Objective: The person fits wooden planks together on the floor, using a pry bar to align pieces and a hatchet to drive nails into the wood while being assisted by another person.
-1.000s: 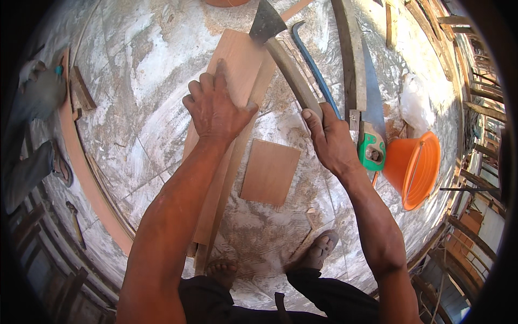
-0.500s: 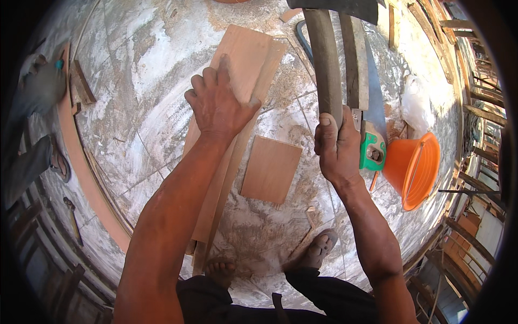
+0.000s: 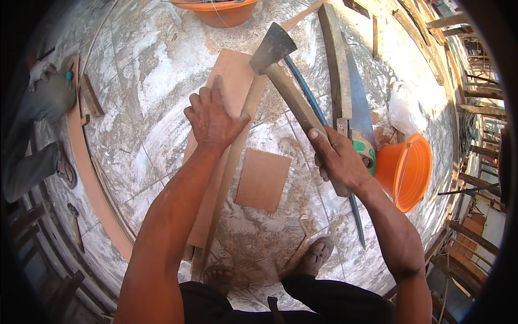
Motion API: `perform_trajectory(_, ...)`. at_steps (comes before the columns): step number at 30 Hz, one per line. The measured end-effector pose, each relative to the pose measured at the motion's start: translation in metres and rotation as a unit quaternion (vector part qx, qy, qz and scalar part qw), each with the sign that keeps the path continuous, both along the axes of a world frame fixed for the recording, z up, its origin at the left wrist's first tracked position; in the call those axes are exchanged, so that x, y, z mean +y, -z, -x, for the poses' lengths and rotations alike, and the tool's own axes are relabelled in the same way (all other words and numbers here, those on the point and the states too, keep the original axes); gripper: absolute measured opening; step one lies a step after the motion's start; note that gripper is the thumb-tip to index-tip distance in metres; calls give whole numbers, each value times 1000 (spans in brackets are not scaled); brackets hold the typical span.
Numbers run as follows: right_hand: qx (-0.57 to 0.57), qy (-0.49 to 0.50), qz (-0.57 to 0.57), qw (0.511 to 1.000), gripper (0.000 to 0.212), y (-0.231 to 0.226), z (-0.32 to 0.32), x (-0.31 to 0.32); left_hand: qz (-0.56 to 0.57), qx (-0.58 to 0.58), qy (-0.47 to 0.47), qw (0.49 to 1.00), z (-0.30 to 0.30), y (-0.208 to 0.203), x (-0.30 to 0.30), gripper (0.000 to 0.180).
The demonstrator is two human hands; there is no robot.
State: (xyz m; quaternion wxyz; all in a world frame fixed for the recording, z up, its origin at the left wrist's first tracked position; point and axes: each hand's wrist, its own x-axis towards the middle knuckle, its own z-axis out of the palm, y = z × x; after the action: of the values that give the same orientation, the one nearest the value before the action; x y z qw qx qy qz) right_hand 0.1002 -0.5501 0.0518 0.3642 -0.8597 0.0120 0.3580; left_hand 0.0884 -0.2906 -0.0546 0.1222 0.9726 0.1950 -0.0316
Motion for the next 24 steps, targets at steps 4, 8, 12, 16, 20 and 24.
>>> perform_trajectory(4,130,22,-35,991,48,-19,68,-74,5,-30,3,1000,4,8,0,108)
perform_trajectory(8,158,38,-28,986,48,19,144,-136,29,-101,8,994,2,14,-6,88)
perform_trajectory(12,141,61,-68,986,47,84,197,-154,-3,-257,49,965,7,21,7,48)
perform_trajectory(16,44,-39,46,997,45,88,202,-158,340,-261,55,902,49,-3,-26,43)
perform_trajectory(20,-355,-53,4,933,44,66,196,-120,879,-2,-214,425,133,-31,-86,48)
perform_trajectory(24,-306,-52,-191,931,45,22,168,-82,901,-29,-291,319,165,-67,-139,54)
